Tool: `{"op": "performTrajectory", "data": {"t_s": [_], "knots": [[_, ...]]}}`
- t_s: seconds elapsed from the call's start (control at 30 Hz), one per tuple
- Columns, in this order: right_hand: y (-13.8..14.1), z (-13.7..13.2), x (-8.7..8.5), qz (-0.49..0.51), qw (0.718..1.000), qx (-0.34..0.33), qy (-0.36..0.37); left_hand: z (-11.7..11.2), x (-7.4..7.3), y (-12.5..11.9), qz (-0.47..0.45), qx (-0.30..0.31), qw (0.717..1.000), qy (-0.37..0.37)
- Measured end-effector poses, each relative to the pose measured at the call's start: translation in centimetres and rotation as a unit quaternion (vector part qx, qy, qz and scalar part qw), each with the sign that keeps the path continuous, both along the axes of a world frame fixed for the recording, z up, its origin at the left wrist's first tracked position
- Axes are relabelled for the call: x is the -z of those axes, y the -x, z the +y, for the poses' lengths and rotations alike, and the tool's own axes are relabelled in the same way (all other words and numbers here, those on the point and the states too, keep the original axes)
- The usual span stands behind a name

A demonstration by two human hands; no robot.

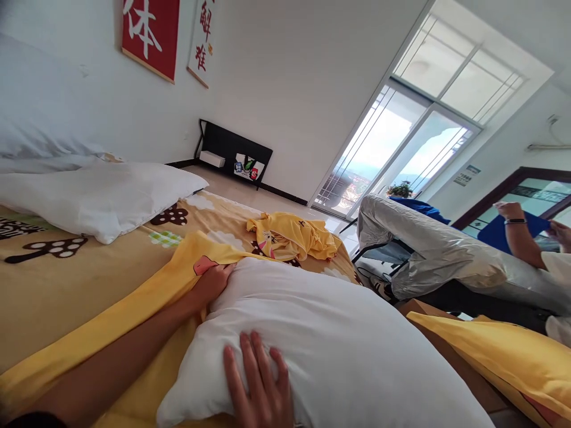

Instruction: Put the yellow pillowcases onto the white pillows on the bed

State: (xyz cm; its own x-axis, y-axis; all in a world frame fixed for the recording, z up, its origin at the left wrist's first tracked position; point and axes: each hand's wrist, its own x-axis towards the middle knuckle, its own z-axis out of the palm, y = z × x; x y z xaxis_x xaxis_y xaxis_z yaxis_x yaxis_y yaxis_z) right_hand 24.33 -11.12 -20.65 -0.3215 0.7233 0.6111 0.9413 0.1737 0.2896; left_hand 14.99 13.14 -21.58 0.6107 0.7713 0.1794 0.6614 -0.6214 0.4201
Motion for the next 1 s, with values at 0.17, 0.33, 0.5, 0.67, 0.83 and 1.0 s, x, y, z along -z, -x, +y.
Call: {"op": "performTrajectory", "data": {"t_s": [0.17,0.33,0.5,0.67,0.83,1.0], "knots": [[-0.2,2.2,-3.3,0.042,0.995,-0.082,-0.032,0.8,0.4,0.1,-0.019,-0.033,0.999,0.020],[1.7,2.3,-1.4,0.043,0.982,-0.140,-0.117,1.3,-0.2,-0.2,-0.057,-0.032,0.996,0.059],[3.0,2.4,0.3,0.043,0.978,-0.165,-0.123,1.4,-1.3,-2.0,-0.062,0.034,0.992,0.108],[3.2,1.6,-0.2,0.050,0.985,-0.156,-0.062,2.2,-3.4,-5.8,-0.048,0.059,0.990,0.120],[3.4,0.7,1.0,0.059,0.980,-0.156,-0.104,2.4,-4.5,-7.7,-0.054,-0.010,0.996,0.076],[3.7,1.2,2.7,0.059,0.977,-0.155,-0.136,1.7,-5.6,-6.0,-0.017,-0.006,1.000,-0.004]]}}
